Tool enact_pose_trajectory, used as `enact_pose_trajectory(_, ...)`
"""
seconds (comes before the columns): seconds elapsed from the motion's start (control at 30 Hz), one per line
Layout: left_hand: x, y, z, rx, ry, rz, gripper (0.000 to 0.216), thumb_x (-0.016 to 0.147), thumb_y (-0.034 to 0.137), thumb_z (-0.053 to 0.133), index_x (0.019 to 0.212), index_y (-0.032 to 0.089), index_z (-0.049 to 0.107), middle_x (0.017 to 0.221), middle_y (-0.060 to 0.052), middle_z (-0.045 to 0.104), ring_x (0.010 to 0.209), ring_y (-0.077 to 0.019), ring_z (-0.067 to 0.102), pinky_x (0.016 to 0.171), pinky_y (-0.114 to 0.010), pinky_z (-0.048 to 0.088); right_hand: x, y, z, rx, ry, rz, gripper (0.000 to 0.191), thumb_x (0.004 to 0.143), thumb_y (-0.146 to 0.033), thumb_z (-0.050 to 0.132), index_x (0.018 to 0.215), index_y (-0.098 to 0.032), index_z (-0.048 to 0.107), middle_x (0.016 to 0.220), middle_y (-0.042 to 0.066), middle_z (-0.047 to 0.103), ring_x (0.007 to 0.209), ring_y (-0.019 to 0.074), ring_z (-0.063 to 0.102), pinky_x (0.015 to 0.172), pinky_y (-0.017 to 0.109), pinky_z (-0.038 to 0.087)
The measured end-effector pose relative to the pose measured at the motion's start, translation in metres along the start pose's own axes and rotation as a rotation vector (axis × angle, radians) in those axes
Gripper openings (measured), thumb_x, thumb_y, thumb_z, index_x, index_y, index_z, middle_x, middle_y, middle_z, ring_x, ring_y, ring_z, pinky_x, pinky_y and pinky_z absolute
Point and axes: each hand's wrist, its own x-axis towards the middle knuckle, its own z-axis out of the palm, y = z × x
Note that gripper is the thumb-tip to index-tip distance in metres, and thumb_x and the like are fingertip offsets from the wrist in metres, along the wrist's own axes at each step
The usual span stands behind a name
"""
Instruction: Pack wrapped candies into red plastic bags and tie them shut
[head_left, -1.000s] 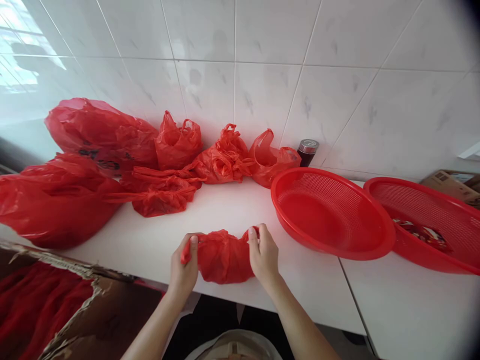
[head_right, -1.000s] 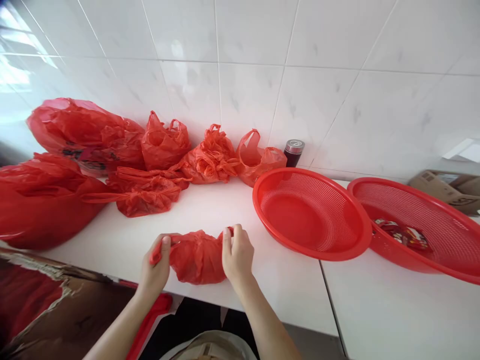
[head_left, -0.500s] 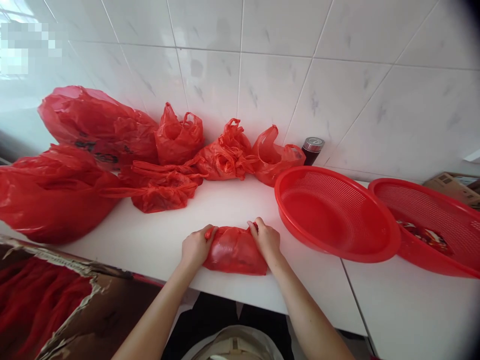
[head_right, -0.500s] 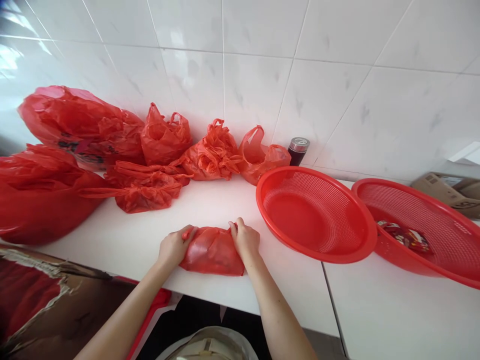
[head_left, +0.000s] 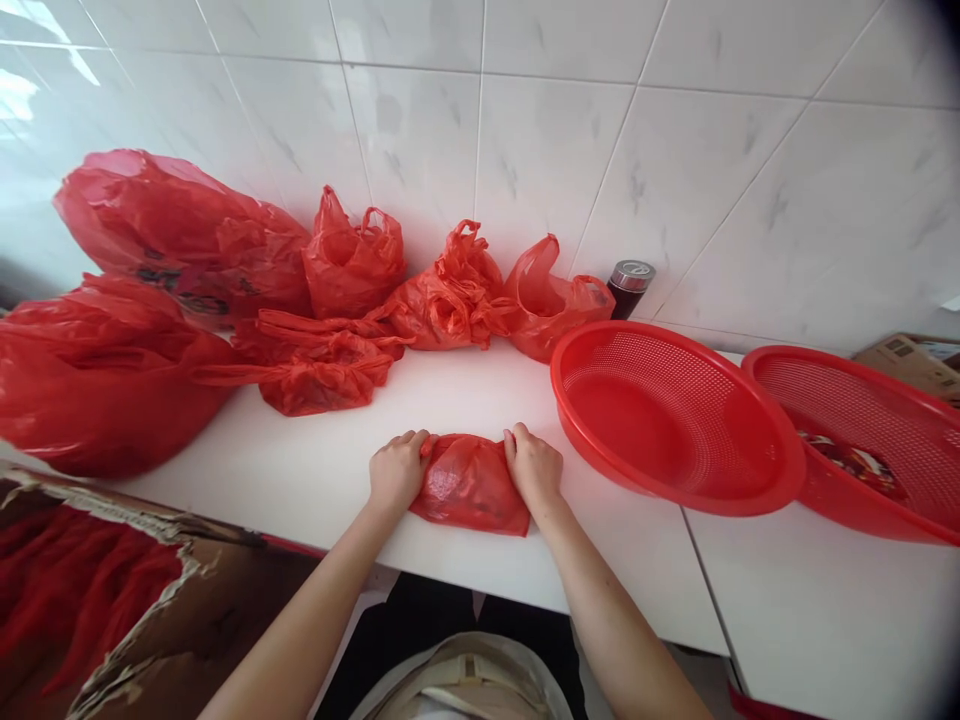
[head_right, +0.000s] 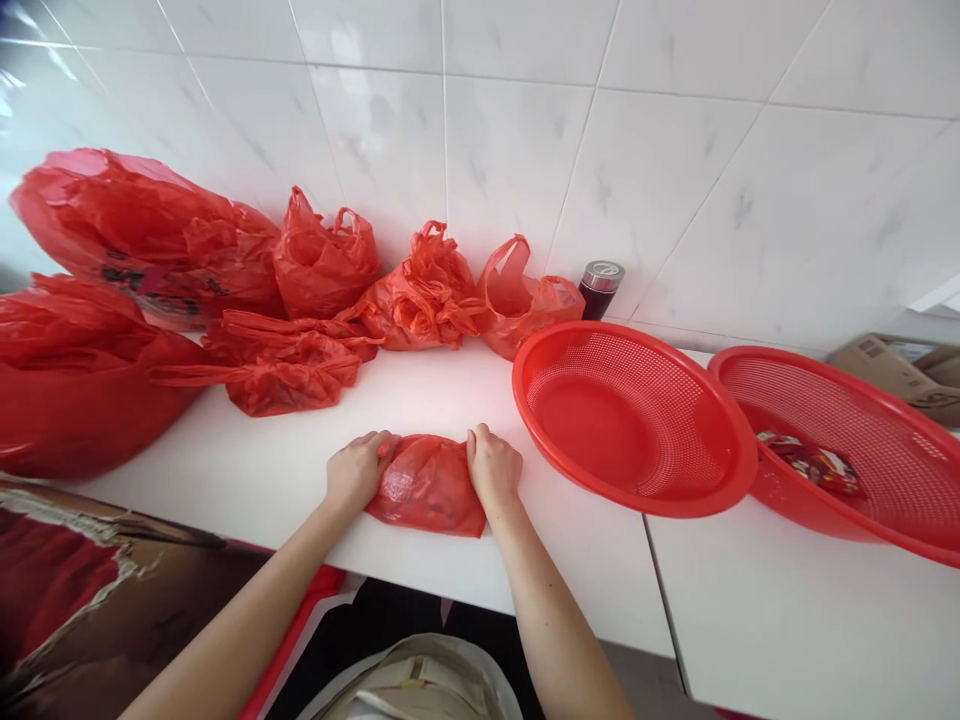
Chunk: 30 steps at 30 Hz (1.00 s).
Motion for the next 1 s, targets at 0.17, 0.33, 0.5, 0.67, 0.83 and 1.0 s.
enact_pose_trajectory(0.17,-0.004,-0.012,-0.006,-0.032,0.043,-0.074,0.031,0.096,0.036,0.034,0.089,0.024,0.062,0.093,-0.004,0.069,0.080,-0.0217,0.062,0.057,-0.030,0.028,0.002,0.005,0.002,0.001,0.019,0.078,0.026,0.100,-0.028,0.036,0.089,-0.017,0.056,0.073,0.004,0.065,0.066,0.0125,0.057,0.052,0.025,0.019)
enact_pose_trajectory(0.33,-0.015,-0.035,-0.018,-0.099,0.069,-0.202,0.040,0.098,0.042,0.026,0.085,0.024,0.059,0.092,-0.004,0.070,0.072,-0.0204,0.061,0.058,-0.029,0.032,0.005,0.008,0.004,0.037,0.013,0.108,0.024,0.100,-0.026,0.036,0.089,-0.016,0.056,0.071,0.003,0.062,0.062,0.0115,0.054,0.051,0.025,0.019)
enact_pose_trajectory(0.5,-0.012,-0.047,-0.022,-0.161,0.027,-0.252,0.043,0.098,0.044,0.026,0.081,0.024,0.060,0.077,-0.004,0.070,0.070,-0.0214,0.064,0.059,-0.028,0.039,0.003,0.009,0.003,0.099,0.025,0.098,0.029,0.099,-0.029,0.034,0.087,-0.016,0.057,0.065,0.001,0.058,0.056,0.0111,0.047,0.050,0.025,0.016)
enact_pose_trajectory(0.67,0.009,-0.030,-0.055,-0.158,0.041,-0.222,0.029,0.093,0.028,0.038,0.111,0.019,0.059,0.109,-0.012,0.068,0.097,-0.0253,0.064,0.079,-0.035,0.046,-0.001,0.011,-0.002,0.217,0.033,0.043,0.039,0.099,-0.043,0.030,0.080,-0.020,0.055,0.054,-0.003,0.051,0.048,0.0112,0.040,0.049,0.024,0.016)
enact_pose_trajectory(0.83,0.029,0.031,-0.073,-0.137,-0.127,0.092,0.042,0.083,0.032,0.058,0.125,0.028,0.056,0.136,-0.008,0.055,0.126,-0.0269,0.047,0.104,-0.041,0.033,-0.001,0.014,-0.008,0.385,0.000,0.032,0.040,0.097,-0.050,0.027,0.080,-0.023,0.052,0.056,-0.004,0.055,0.049,0.0126,0.046,0.049,0.022,0.022)
enact_pose_trajectory(1.0,0.062,0.058,-0.075,-0.112,-0.568,0.318,0.031,0.055,0.034,0.080,0.085,0.026,0.074,0.083,-0.004,0.072,0.081,-0.0258,0.064,0.074,-0.033,0.047,0.000,0.018,-0.010,0.613,0.040,0.151,0.034,0.093,-0.050,0.033,0.100,-0.023,0.053,0.070,-0.001,0.063,0.059,0.0157,0.056,0.052,0.023,0.030)
